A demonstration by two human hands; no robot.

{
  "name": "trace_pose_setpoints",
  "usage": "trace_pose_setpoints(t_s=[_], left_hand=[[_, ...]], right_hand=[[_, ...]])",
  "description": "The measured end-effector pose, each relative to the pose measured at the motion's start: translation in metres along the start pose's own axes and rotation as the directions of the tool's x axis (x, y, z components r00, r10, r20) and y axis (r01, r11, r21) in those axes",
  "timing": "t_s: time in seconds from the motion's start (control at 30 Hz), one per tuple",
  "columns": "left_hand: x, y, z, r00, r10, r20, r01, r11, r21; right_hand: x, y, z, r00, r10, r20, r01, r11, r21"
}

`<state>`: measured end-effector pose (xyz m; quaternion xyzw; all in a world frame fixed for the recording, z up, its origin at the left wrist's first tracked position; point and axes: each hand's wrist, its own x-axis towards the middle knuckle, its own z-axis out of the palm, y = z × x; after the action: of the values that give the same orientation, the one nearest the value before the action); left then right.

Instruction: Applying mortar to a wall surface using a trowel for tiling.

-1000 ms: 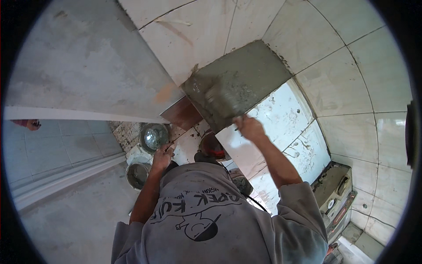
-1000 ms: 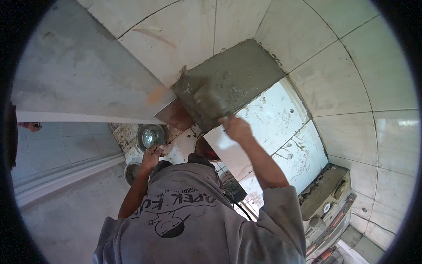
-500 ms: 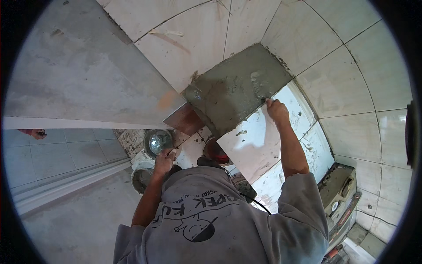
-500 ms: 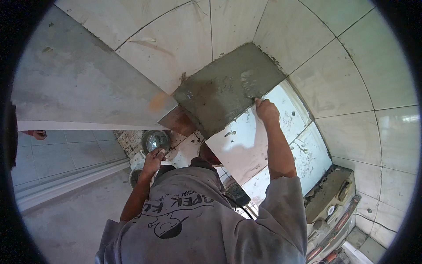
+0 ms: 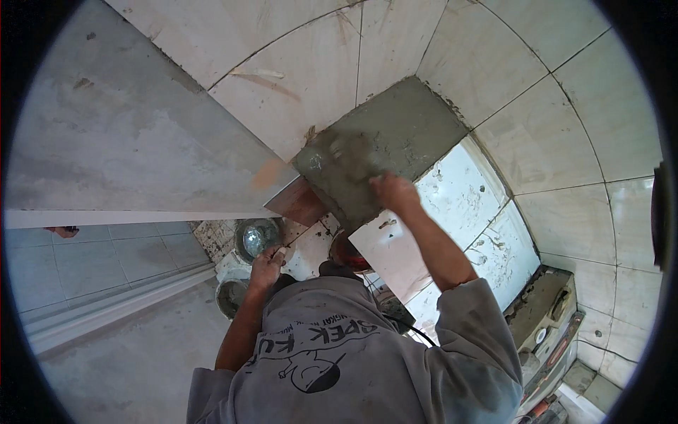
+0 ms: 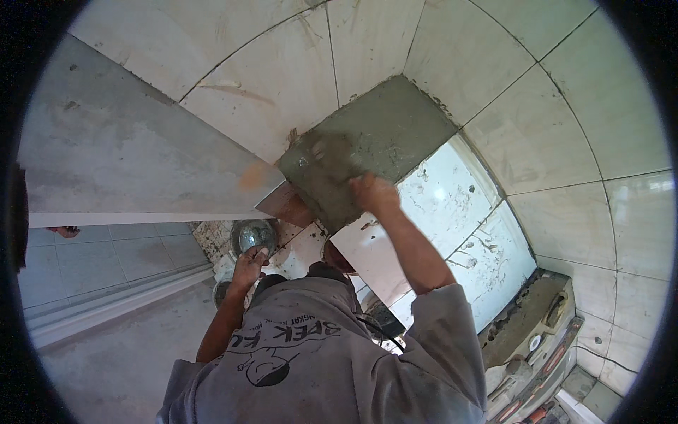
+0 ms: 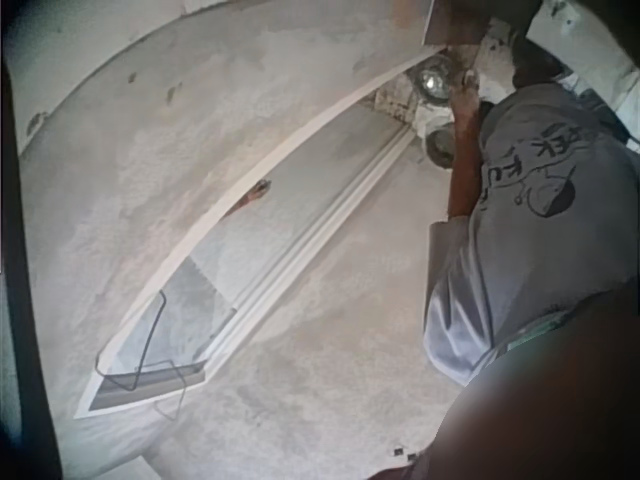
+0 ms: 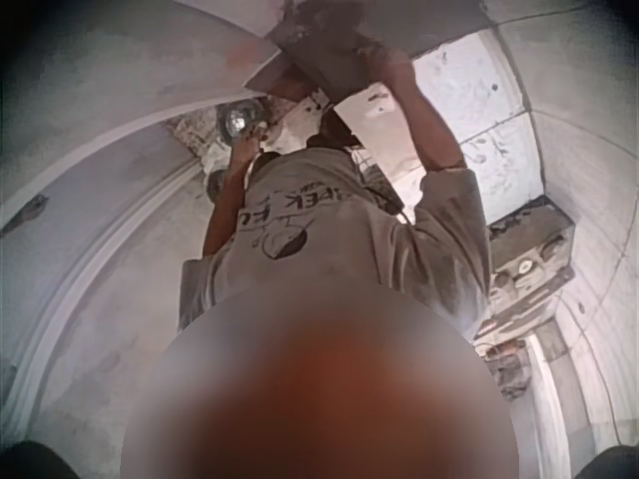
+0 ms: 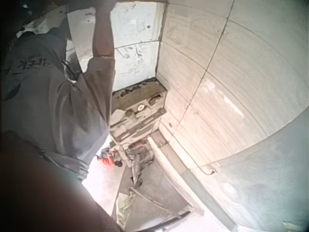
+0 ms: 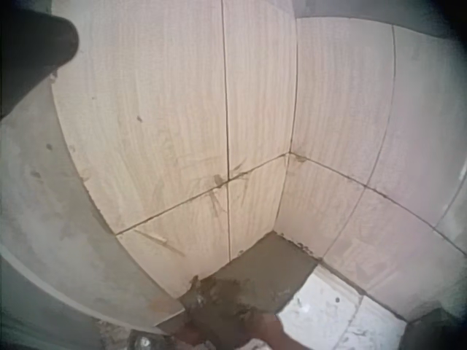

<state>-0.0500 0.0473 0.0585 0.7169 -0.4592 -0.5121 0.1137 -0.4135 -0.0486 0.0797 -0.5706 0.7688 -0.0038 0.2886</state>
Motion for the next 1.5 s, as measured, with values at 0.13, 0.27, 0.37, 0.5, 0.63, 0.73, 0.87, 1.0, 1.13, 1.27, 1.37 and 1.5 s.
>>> trace_pose_setpoints(t_s=[0.13, 0.27, 0.37, 0.5, 0.63, 0.73, 0.87, 1.0, 1.13, 1.27, 1.37, 1.5], left_hand=[[0.001, -0.015, -0.003, 0.993, 0.105, -0.046, -0.105, 0.994, 0.011], [-0.006, -0.021, -0.011, 0.997, 0.050, 0.054, -0.051, 0.998, 0.033], [-0.013, -0.012, -0.011, 0.997, -0.057, 0.056, 0.057, 0.998, -0.007], [-0.008, -0.015, -0.001, 0.997, 0.071, -0.014, -0.072, 0.995, -0.063], [-0.003, 0.005, 0.001, 0.996, 0.082, 0.029, -0.082, 0.996, 0.014], [0.001, 0.014, 0.003, 0.997, 0.049, 0.055, -0.053, 0.997, 0.065], [0.014, -0.003, 0.001, 0.991, 0.121, 0.064, -0.128, 0.984, 0.127], [0.001, 0.014, 0.001, 0.995, 0.096, 0.037, -0.100, 0.987, 0.129], [-0.008, 0.013, -0.003, 0.999, 0.014, 0.029, -0.016, 0.997, 0.077], [-0.008, -0.014, -0.007, 1.000, 0.000, -0.008, 0.000, 0.999, 0.052], [-0.006, -0.027, -0.002, 0.998, 0.063, -0.010, -0.062, 0.998, 0.030], [-0.012, -0.004, 0.002, 1.000, -0.002, 0.005, 0.002, 1.000, -0.004]], right_hand=[[0.038, 0.056, -0.042, 0.976, 0.179, -0.123, -0.182, 0.983, -0.012], [0.067, 0.114, -0.072, 0.922, 0.367, -0.126, -0.360, 0.930, 0.071], [0.075, 0.144, -0.046, 0.930, 0.301, -0.209, -0.262, 0.945, 0.196], [0.056, 0.129, 0.002, 0.980, -0.121, -0.155, 0.115, 0.992, -0.048], [-0.031, 0.032, 0.007, 0.997, 0.001, 0.081, -0.013, 0.989, 0.145], [-0.040, 0.023, 0.013, 0.992, 0.014, 0.126, -0.026, 0.996, 0.091], [-0.032, 0.037, -0.014, 0.999, -0.024, 0.042, 0.026, 0.999, -0.040], [0.022, 0.097, -0.042, 0.984, 0.156, -0.087, -0.161, 0.986, -0.049], [0.063, 0.141, -0.079, 0.917, 0.329, -0.223, -0.334, 0.942, 0.017], [0.082, 0.131, -0.077, 0.897, 0.433, 0.090, -0.428, 0.800, 0.420], [0.095, 0.119, -0.034, 0.985, 0.067, -0.162, -0.009, 0.942, 0.335], [0.058, 0.020, -0.009, 0.996, -0.027, 0.083, 0.006, 0.972, 0.234]])
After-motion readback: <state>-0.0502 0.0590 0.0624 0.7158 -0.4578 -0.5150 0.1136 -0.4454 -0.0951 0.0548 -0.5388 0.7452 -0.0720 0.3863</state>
